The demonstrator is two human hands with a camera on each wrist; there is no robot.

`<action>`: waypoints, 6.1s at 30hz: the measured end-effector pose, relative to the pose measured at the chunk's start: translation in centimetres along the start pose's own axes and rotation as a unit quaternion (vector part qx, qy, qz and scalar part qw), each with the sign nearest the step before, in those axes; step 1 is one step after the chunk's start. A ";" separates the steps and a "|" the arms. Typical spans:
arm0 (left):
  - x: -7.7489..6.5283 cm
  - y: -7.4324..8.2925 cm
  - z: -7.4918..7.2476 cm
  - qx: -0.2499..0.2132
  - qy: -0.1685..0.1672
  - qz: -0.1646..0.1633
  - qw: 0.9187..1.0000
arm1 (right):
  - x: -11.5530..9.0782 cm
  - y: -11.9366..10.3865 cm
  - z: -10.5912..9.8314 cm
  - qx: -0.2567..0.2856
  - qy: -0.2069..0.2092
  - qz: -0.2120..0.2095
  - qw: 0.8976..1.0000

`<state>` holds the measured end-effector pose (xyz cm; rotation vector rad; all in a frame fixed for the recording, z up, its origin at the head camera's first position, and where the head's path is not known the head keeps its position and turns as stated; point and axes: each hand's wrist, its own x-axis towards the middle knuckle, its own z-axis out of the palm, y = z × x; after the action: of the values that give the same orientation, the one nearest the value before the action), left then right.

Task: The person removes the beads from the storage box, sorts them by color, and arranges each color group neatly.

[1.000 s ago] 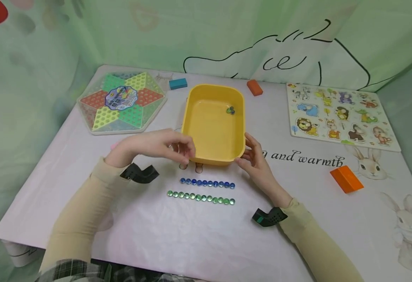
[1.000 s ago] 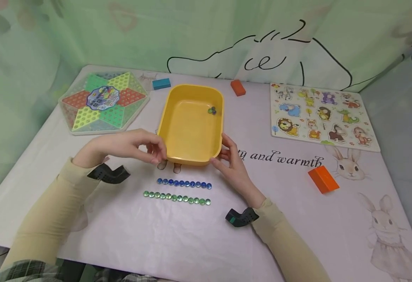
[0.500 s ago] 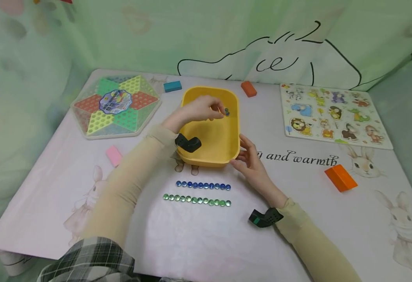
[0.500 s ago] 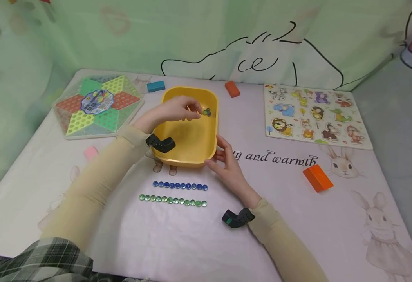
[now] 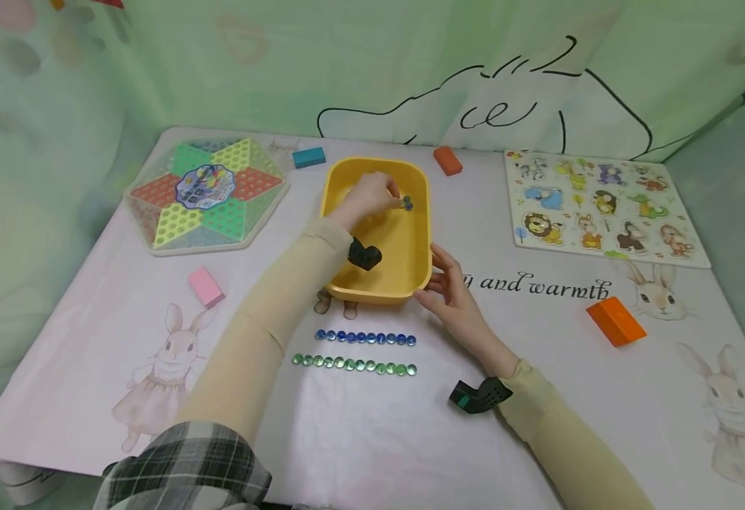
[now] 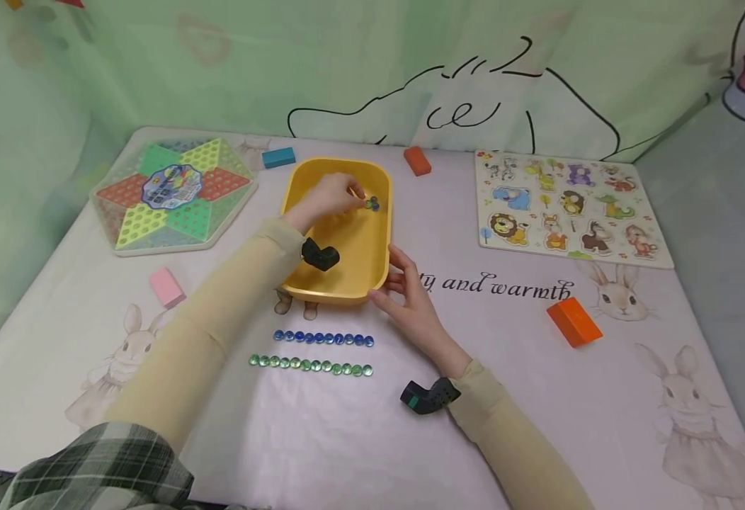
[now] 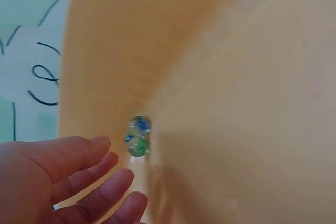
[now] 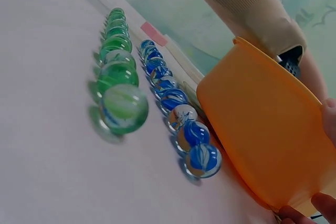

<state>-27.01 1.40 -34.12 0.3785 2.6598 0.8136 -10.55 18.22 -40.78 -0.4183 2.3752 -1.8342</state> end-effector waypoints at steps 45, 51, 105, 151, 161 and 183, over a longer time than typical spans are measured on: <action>-1.3 0.4 -1.5 0.021 -0.017 0.093 0.995 | -0.1 -0.2 -0.1 -0.016 0.001 0.000 1.000; -4.0 -0.7 -3.5 -0.052 -0.013 0.123 0.991 | -0.1 -0.2 -0.1 -0.015 0.005 -0.006 1.000; -20.3 -12.3 -0.4 0.049 -0.218 0.225 0.948 | 0.1 -0.3 0.0 -0.009 0.003 0.005 1.000; -4.7 1.8 -4.3 -0.063 -0.132 0.175 0.974 | 0.0 -0.3 0.0 -0.011 -0.005 0.015 1.000; -0.5 1.8 -1.7 0.005 -0.052 0.084 0.995 | -0.1 -0.2 0.0 -0.009 -0.005 0.005 1.000; 1.6 2.5 1.2 0.184 -0.045 0.037 0.981 | -0.1 0.0 -0.1 -0.015 -0.003 0.002 1.000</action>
<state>-27.57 4.53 -34.02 0.5933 2.7178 0.3091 -10.50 18.37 -40.72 -0.4210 2.4005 -1.7942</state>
